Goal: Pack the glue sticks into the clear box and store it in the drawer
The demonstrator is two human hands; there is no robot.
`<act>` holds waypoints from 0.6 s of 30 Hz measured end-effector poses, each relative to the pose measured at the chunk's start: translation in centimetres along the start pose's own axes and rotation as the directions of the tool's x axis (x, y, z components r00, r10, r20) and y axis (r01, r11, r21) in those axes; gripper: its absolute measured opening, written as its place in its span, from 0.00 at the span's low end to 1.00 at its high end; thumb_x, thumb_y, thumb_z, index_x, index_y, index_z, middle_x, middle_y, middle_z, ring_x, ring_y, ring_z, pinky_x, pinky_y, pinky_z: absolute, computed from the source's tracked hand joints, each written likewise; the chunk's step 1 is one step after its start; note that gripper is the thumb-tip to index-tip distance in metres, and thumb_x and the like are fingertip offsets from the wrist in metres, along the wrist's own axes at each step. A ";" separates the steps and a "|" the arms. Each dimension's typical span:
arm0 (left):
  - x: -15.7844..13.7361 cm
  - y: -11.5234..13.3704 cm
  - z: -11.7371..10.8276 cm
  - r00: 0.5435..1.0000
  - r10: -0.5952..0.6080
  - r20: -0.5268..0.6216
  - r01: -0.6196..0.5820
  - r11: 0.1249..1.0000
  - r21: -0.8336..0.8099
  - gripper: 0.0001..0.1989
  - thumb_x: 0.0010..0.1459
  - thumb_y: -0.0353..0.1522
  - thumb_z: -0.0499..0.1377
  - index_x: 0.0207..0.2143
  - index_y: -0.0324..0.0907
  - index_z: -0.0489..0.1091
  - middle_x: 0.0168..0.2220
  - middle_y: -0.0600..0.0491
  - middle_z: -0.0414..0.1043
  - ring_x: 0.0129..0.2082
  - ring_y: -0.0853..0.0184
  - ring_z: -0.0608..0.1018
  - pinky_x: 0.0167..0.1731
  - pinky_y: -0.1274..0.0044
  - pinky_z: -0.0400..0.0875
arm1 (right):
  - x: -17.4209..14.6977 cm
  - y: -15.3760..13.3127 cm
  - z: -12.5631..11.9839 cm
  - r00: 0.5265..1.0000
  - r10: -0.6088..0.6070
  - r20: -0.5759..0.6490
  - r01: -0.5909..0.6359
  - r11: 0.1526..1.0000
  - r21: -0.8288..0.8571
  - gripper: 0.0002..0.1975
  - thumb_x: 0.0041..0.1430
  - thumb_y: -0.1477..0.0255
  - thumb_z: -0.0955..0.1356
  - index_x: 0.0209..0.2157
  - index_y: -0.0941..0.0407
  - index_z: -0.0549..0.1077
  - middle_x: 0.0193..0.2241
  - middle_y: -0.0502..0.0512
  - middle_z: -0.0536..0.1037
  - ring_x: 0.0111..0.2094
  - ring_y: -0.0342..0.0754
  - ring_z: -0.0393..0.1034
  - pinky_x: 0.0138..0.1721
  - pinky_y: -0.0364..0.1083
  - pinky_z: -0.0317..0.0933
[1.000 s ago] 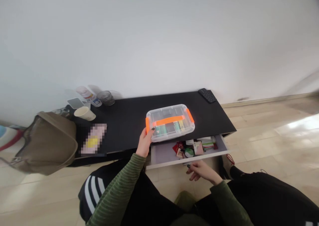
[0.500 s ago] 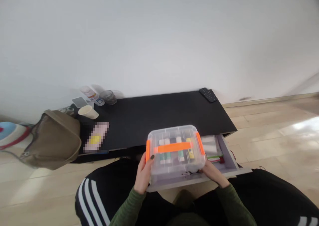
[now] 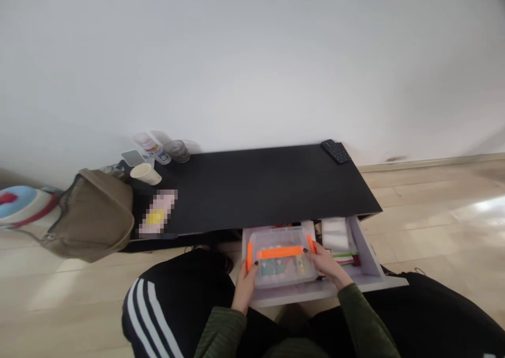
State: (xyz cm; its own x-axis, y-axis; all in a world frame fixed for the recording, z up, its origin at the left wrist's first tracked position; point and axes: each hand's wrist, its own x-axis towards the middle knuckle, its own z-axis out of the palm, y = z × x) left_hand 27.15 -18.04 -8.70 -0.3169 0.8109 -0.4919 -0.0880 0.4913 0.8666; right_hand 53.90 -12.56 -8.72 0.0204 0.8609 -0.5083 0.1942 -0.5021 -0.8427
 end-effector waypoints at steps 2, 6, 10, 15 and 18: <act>1.1 -0.8 0.1 0.999 0.009 -0.052 -0.006 0.998 0.059 0.27 0.48 0.42 0.63 0.50 0.40 0.70 0.54 0.43 0.72 0.57 0.55 0.71 0.57 0.67 0.63 | 1.8 0.6 1.1 0.999 -0.009 0.038 0.008 0.999 0.046 0.19 0.49 0.64 0.70 0.44 0.54 0.74 0.41 0.56 0.80 0.44 0.56 0.72 0.49 0.51 0.64; 1.6 -1.2 -0.2 0.992 0.090 -0.089 -0.076 0.986 0.150 0.23 0.48 0.38 0.61 0.48 0.42 0.71 0.59 0.43 0.67 0.62 0.56 0.66 0.62 0.68 0.56 | 4.4 1.1 2.9 0.997 -0.074 -0.027 0.075 0.996 0.042 0.20 0.47 0.67 0.69 0.43 0.56 0.72 0.41 0.57 0.79 0.45 0.56 0.71 0.51 0.51 0.62; -0.4 -0.3 -0.1 0.982 0.185 0.030 -0.188 0.971 0.150 0.21 0.48 0.39 0.60 0.45 0.44 0.72 0.56 0.45 0.69 0.60 0.57 0.68 0.61 0.67 0.58 | 5.5 1.1 3.8 0.991 -0.065 -0.118 0.068 0.997 0.024 0.21 0.46 0.68 0.70 0.45 0.56 0.71 0.40 0.57 0.79 0.47 0.57 0.70 0.53 0.52 0.61; -5.0 -0.6 1.4 0.907 -0.081 0.413 -0.001 0.981 0.193 0.18 0.54 0.43 0.52 0.36 0.42 0.74 0.34 0.47 0.77 0.34 0.60 0.78 0.36 0.70 0.72 | 5.1 0.8 3.6 0.985 -0.118 -0.122 0.113 0.992 -0.046 0.22 0.44 0.71 0.69 0.45 0.55 0.73 0.45 0.59 0.78 0.50 0.59 0.70 0.56 0.53 0.59; -7.0 -1.6 2.5 0.768 -0.272 0.579 -0.020 0.894 0.448 0.16 0.54 0.39 0.51 0.31 0.42 0.75 0.31 0.48 0.78 0.32 0.60 0.79 0.35 0.71 0.70 | 4.0 0.5 2.9 0.975 -0.135 -0.179 0.127 0.990 -0.056 0.24 0.43 0.71 0.69 0.47 0.54 0.73 0.50 0.61 0.75 0.56 0.60 0.65 0.57 0.53 0.58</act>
State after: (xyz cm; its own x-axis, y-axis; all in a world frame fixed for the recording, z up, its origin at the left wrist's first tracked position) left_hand 31.84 -23.73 -6.86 0.3273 0.6734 -0.6629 0.3504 0.5650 0.7470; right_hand 51.26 -9.56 -11.70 0.1687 0.9216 -0.3496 0.2503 -0.3831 -0.8892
